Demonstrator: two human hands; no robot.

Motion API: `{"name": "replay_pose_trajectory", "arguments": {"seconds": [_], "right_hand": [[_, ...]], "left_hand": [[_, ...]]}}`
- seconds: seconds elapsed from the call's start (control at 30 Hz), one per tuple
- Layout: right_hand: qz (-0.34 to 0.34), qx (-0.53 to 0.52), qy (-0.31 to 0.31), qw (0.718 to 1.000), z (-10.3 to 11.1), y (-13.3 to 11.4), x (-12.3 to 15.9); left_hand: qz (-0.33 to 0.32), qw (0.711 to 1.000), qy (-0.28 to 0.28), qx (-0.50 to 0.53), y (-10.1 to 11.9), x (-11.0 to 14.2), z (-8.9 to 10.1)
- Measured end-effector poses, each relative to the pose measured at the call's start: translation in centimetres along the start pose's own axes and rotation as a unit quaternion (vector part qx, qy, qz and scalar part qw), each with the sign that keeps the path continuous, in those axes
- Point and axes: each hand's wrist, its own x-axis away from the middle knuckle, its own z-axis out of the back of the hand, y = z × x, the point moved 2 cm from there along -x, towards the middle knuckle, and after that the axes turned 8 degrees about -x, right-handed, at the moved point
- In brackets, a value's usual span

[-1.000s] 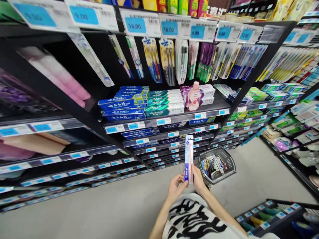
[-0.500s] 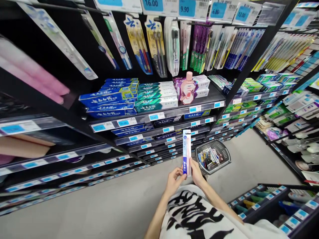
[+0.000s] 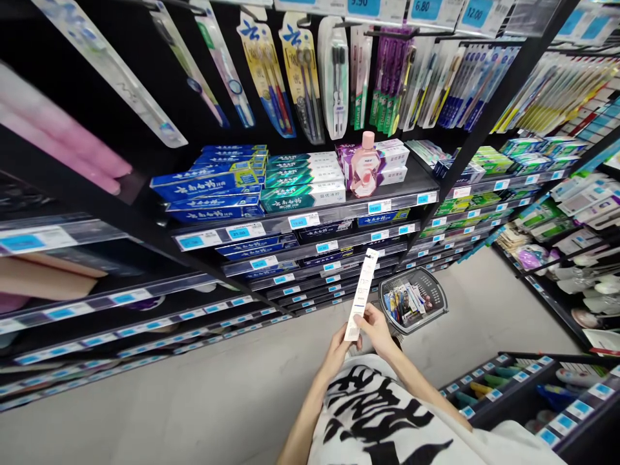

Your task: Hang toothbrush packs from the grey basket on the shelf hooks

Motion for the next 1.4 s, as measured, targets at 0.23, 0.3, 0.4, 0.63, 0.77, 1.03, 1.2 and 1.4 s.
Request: {"name": "replay_pose_trajectory", "arguments": {"seconds": [0.23, 0.3, 0.4, 0.63, 0.77, 1.03, 1.2, 1.4], "right_hand": [[0.05, 0.041, 0.058, 0.996, 0.3, -0.5, 0.1], [0.061, 0.062, 0.063, 0.994, 0.6, -0.4, 0.1], [0.07, 0.086, 0.058, 0.992, 0.9, -0.1, 0.3], [0.068, 0.072, 0.062, 0.993, 0.8, -0.1, 0.5], [0.057, 0.062, 0.062, 0.995, 0.8, 0.1, 0.6], [0.053, 0.056, 0.063, 0.995, 1.3, 0.5, 0.7], [0.047, 0.038, 0.062, 0.996, 1.2, 0.3, 0.9], [0.05, 0.041, 0.074, 0.995, 1.6, 0.6, 0.9]], "left_hand": [[-0.028, 0.998, -0.017, 0.049, 0.3, 0.5, 0.4], [-0.037, 0.999, -0.025, 0.022, 0.2, 0.7, 0.6], [-0.016, 0.999, -0.011, -0.046, 0.1, 0.9, 0.7], [-0.004, 0.994, 0.013, -0.104, 0.5, 1.0, 0.4], [0.0, 0.994, 0.022, -0.105, 0.6, 1.1, 0.4], [0.005, 0.995, 0.03, -0.097, 0.8, 1.1, 0.1], [0.002, 0.995, 0.026, -0.1, 0.8, 0.9, -0.1], [0.007, 0.996, 0.021, -0.091, 0.4, 0.9, -0.2]]}}
